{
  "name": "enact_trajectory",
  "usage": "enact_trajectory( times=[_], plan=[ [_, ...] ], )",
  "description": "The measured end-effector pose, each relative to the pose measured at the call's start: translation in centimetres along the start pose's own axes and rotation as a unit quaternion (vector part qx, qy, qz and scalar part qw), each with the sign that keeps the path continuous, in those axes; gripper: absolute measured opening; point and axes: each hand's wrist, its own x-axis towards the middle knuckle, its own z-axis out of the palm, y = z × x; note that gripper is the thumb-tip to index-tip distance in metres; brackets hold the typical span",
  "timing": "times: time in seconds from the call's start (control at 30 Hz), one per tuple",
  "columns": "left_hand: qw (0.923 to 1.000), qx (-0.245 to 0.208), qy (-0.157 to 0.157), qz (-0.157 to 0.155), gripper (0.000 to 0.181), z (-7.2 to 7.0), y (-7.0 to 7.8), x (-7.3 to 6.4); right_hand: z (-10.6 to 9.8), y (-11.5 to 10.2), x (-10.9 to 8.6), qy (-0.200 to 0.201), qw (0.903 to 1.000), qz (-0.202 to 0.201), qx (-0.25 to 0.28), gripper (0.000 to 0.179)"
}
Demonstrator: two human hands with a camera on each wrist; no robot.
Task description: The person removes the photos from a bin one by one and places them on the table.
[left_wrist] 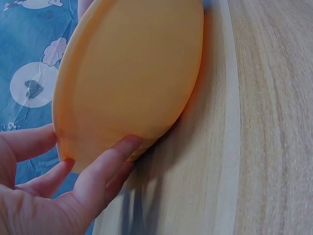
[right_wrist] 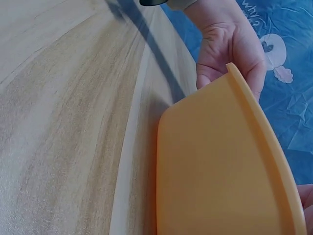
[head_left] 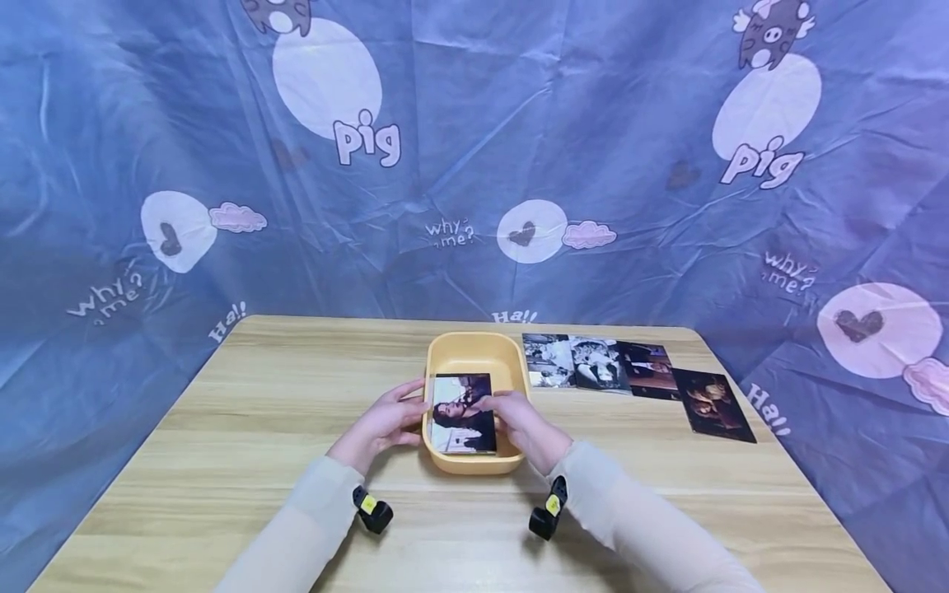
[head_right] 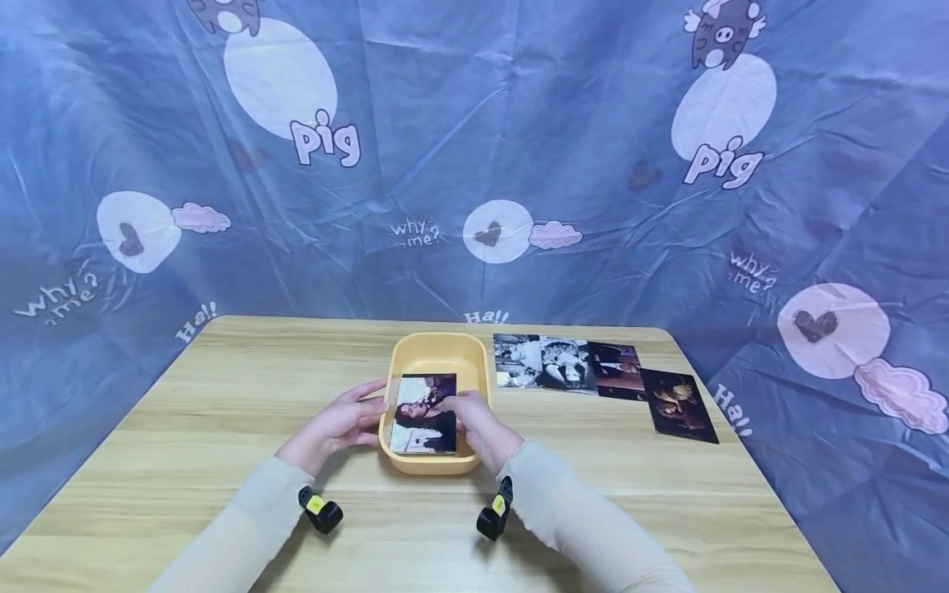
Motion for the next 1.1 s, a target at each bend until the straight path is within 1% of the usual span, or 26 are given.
enact_trajectory(
  times=[0.03,0.1,0.23,0.3,0.4,0.5,0.57,0.8,0.97,1.1],
  plan=[
    [1.0000,-0.002,0.001,0.000,0.061,-0.03,-0.06,0.05,0.01,0.06,0.06,0.003,1.0000,-0.003,-0.003,0.045],
    [1.0000,-0.002,-0.002,0.001,0.062,-0.13,-0.16,0.12,0.05,0.19,0.14,0.010,0.9998,-0.009,-0.015,0.041],
    [1.0000,0.001,-0.005,0.002,0.062,-0.13,-0.17,0.17,0.01,0.26,0.06,0.023,0.9985,-0.020,-0.046,0.050],
    [1.0000,0.004,-0.008,0.004,0.062,-0.16,-0.15,0.16,0.00,0.29,0.01,0.032,0.9974,-0.031,-0.056,0.052],
    [0.9999,0.002,-0.009,0.006,0.062,-0.11,-0.13,0.17,0.10,0.26,-0.13,0.052,0.9953,-0.064,-0.050,0.049],
    [0.9998,0.005,-0.016,0.010,0.062,-0.09,-0.08,0.05,0.23,0.17,-0.17,0.072,0.9919,-0.100,-0.032,0.046],
    [0.9998,0.005,-0.018,0.011,0.062,-0.08,-0.06,0.01,0.30,0.10,-0.19,0.079,0.9904,-0.111,-0.025,0.045],
    [0.9998,0.002,-0.016,0.010,0.063,-0.06,0.02,-0.04,0.17,-0.14,-0.43,0.075,0.9903,-0.114,-0.024,0.037],
    [0.9998,-0.007,-0.016,0.007,0.064,-0.15,0.03,0.03,-0.07,-0.38,-0.46,0.073,0.9888,-0.129,-0.022,0.036],
    [0.9998,-0.009,-0.016,0.007,0.065,-0.12,0.04,0.03,-0.29,-0.62,-0.57,0.073,0.9891,-0.127,-0.014,0.036]
  ],
)
